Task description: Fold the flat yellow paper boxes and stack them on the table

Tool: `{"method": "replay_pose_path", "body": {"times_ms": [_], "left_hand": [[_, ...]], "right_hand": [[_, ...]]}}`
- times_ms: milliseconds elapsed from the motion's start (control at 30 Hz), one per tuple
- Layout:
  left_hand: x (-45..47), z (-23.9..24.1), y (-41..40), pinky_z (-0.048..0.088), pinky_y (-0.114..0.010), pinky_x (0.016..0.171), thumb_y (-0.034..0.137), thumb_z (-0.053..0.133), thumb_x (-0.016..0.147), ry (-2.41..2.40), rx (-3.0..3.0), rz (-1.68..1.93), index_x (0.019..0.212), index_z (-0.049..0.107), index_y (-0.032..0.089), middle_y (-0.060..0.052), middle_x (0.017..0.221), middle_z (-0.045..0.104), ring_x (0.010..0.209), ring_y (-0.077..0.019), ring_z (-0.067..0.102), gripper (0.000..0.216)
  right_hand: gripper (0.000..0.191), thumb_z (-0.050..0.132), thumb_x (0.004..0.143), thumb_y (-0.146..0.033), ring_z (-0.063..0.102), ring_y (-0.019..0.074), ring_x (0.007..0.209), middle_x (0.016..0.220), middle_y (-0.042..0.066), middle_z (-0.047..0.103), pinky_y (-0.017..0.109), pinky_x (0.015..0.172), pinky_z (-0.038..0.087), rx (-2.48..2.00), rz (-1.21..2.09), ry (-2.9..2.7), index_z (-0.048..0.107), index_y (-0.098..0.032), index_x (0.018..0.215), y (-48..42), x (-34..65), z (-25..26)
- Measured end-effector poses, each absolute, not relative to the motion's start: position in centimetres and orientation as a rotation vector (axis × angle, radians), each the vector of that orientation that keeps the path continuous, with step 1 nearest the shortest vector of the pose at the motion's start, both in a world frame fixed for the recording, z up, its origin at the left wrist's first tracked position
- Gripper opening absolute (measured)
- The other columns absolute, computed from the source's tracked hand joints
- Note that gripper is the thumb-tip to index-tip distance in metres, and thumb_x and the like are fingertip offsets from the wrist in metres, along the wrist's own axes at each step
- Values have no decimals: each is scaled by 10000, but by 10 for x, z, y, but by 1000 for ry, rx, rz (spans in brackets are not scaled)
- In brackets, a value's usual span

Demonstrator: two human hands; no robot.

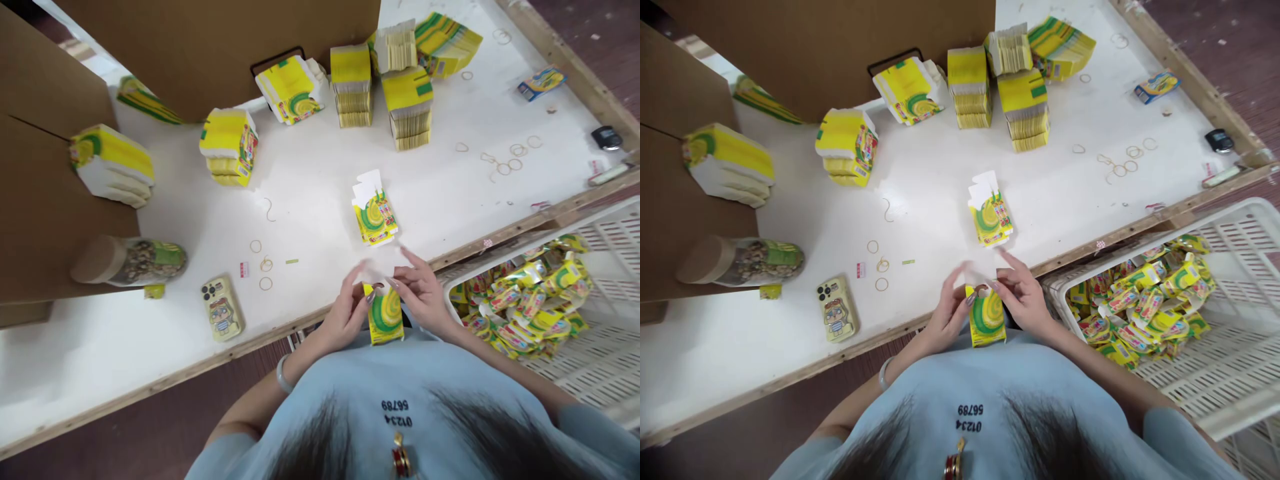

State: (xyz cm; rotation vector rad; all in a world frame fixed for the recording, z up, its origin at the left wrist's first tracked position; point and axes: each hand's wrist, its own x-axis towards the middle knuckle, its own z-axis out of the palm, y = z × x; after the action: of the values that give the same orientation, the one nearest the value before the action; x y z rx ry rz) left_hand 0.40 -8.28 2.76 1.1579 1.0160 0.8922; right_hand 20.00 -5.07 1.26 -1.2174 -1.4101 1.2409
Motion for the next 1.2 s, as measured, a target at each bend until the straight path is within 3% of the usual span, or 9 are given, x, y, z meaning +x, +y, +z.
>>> {"method": "replay_pose_path", "body": {"times_ms": [67,100,233,367,467,600,733,967,1200], "left_hand": [[5,26,-84,587,-312,772,561,451,1040,1020,1142,911,1602,305,247,-133,1197,711,850,-172,668,661],[4,25,-84,589,-301,713,584,441,1034,1016,1147,906,1605,331,246,-141,1196,722,808,-173,671,673],[0,26,-81,590,-289,687,612,472,1010,1076,1206,904,1363,665,196,-151,1198,745,823,-191,693,579],[-3,29,-75,537,-236,632,539,554,1001,1214,1232,858,1449,602,186,-49,831,723,662,-129,607,572],[-3,34,-71,496,-213,564,530,564,997,1192,1214,782,1526,515,160,12,684,634,565,-101,510,647],[-2,41,-68,544,-229,616,537,549,997,1176,1247,760,1433,623,132,-40,765,704,605,-108,539,599],[-1,40,-68,582,-253,660,517,501,1024,1151,1303,750,1472,587,134,-58,819,743,629,-124,597,596],[-5,32,-65,607,-292,840,472,423,1063,1062,1442,699,1576,444,157,-148,1224,742,929,-180,715,602],[-3,34,-59,566,-221,628,486,466,1048,1080,1420,680,1536,497,169,-72,966,757,631,-98,603,582]], "right_hand": [[287,635,979,-464,784,215,953,1082,77,813,361,856,652,-1111,1222,-1543,759,-286,1168,-47,208,11],[310,652,961,-503,782,240,1026,1130,88,811,396,921,643,-1031,1223,-1630,776,-289,1149,-46,213,11],[498,739,837,-647,721,305,1216,1319,118,746,453,1011,615,-893,1344,-1784,783,-282,1172,-43,225,17],[461,701,930,-424,783,204,962,1178,76,776,332,810,663,-1064,1770,-1512,634,-282,1364,-46,216,27],[514,735,883,-342,758,162,857,1036,41,765,293,776,643,-1037,1998,-1336,581,-258,1365,-44,209,34],[479,752,851,-317,721,130,798,998,21,735,246,724,609,-1027,2091,-1295,594,-249,1298,-38,208,39],[498,720,862,-263,702,109,729,1022,9,727,215,643,572,-1059,2085,-1362,559,-270,1333,-33,216,44],[445,700,885,-309,725,145,901,1100,43,740,269,791,603,-982,2096,-1374,583,-238,1309,-33,222,43],[505,675,836,-225,607,84,642,860,-50,628,195,580,505,-1128,1979,-1378,515,-246,1315,-40,216,45]]}}
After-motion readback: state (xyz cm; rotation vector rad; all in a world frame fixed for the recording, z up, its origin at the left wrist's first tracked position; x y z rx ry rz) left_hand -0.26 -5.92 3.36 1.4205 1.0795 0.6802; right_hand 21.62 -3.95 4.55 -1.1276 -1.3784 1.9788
